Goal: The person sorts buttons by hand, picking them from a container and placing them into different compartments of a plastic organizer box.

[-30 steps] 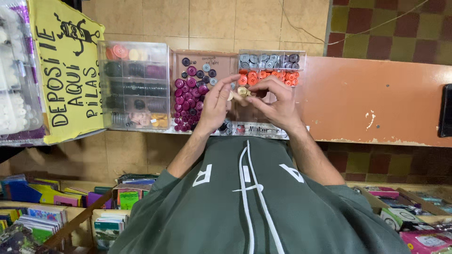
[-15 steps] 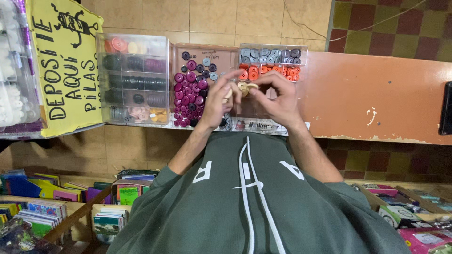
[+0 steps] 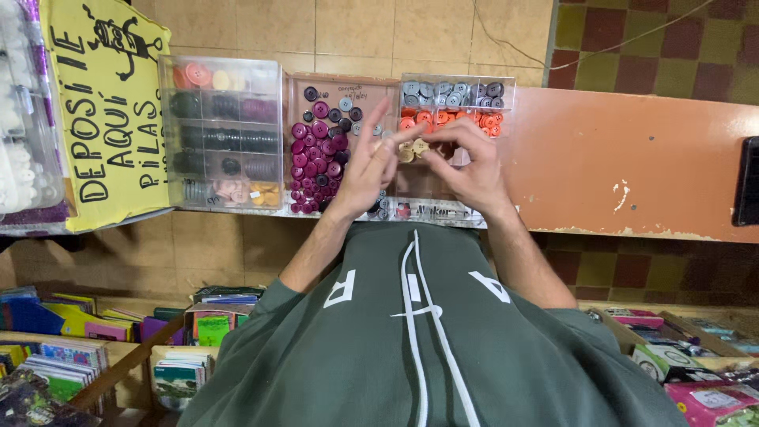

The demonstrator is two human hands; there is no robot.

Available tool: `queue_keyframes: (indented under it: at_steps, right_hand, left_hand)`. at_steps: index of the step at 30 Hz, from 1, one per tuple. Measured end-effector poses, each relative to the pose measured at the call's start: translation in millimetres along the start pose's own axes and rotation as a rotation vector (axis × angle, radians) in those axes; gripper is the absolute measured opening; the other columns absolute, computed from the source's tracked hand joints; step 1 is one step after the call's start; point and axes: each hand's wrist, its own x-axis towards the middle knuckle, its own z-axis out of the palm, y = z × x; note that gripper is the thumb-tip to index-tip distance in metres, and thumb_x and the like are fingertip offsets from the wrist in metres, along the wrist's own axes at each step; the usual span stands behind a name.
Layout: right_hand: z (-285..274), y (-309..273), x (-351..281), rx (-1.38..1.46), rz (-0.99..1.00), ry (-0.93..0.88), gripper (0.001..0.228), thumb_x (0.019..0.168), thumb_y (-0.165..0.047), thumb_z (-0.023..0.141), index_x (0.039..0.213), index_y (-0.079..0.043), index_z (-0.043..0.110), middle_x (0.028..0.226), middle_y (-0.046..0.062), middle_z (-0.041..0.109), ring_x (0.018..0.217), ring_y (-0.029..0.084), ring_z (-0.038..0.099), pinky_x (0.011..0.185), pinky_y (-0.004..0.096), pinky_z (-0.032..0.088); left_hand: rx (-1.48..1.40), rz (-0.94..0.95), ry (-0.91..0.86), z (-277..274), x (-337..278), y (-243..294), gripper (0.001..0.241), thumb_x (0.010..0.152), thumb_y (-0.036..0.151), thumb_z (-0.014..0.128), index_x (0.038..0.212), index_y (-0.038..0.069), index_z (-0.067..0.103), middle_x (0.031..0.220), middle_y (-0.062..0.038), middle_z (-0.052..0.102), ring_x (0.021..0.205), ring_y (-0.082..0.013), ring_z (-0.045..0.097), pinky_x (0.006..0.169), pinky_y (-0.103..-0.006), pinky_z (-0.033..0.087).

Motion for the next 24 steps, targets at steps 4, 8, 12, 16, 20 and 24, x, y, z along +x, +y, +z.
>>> queue_keyframes:
  at_steps: [4, 8, 12, 16, 20, 24]
  right_hand:
    - [10, -24, 7, -0.190, -0.106, -0.080, 0.030, 0.092, -0.029, 0.085, 0.116, -0.013, 0.077, 0.113, 0.010, 0.055, 0.103, 0.029, 0.047, 0.091, 0.043, 0.041]
    - [25, -4, -3, -0.258, -0.113, -0.057, 0.024, 0.084, -0.025, 0.090, 0.101, -0.015, 0.076, 0.120, 0.007, 0.054, 0.106, 0.030, 0.046, 0.093, 0.041, 0.037]
    - [25, 10, -10, -0.112, -0.056, 0.025, 0.011, 0.091, -0.017, 0.085, 0.096, -0.014, 0.076, 0.110, 0.007, 0.061, 0.105, 0.028, 0.051, 0.095, 0.043, 0.037]
    - [3, -7, 1, -0.093, 0.008, 0.057, 0.014, 0.091, -0.016, 0.087, 0.101, -0.014, 0.078, 0.108, 0.006, 0.065, 0.106, 0.027, 0.057, 0.098, 0.042, 0.042]
    - [10, 2, -9, -0.115, -0.006, 0.079, 0.024, 0.093, -0.022, 0.086, 0.114, -0.014, 0.076, 0.115, 0.005, 0.063, 0.108, 0.026, 0.051, 0.097, 0.042, 0.040]
    - [27, 9, -13, -0.146, -0.076, 0.081, 0.030, 0.091, -0.029, 0.086, 0.114, -0.012, 0.076, 0.112, 0.008, 0.064, 0.107, 0.027, 0.050, 0.097, 0.045, 0.037]
  left_hand:
    - [0.128, -0.075, -0.115, 8, 0, 5, 0.055, 0.116, 0.021, 0.030, 0.165, 0.016, 0.005, 0.118, -0.026, 0.070, 0.048, -0.0025, 0.040, 0.040, -0.0140, 0.034]
    - [0.290, -0.106, -0.179, 11, -1, 10, 0.062, 0.117, 0.039, 0.034, 0.168, 0.024, 0.003, 0.167, -0.030, 0.026, 0.080, -0.0127, 0.058, 0.060, -0.0243, 0.054]
    - [-0.048, -0.202, -0.067, 6, -3, -5, 0.056, 0.115, 0.037, 0.032, 0.165, 0.020, 0.013, 0.125, -0.028, 0.062, 0.046, 0.0011, 0.034, 0.038, -0.0139, 0.030]
    - [-0.400, -0.243, 0.225, 3, 5, 12, 0.058, 0.109, 0.046, 0.041, 0.154, 0.010, 0.036, 0.132, -0.027, 0.061, 0.051, 0.0009, 0.036, 0.038, -0.0128, 0.031]
    - [-0.862, -0.241, 0.328, -26, 2, -25, 0.055, 0.104, 0.045, 0.045, 0.143, 0.007, 0.049, 0.134, -0.025, 0.060, 0.074, -0.0117, 0.061, 0.069, -0.0254, 0.059]
    - [-0.951, -0.084, 0.201, -2, 5, -2, 0.053, 0.107, 0.047, 0.047, 0.143, 0.008, 0.052, 0.151, -0.023, 0.052, 0.135, -0.0349, 0.057, 0.122, -0.0505, 0.040]
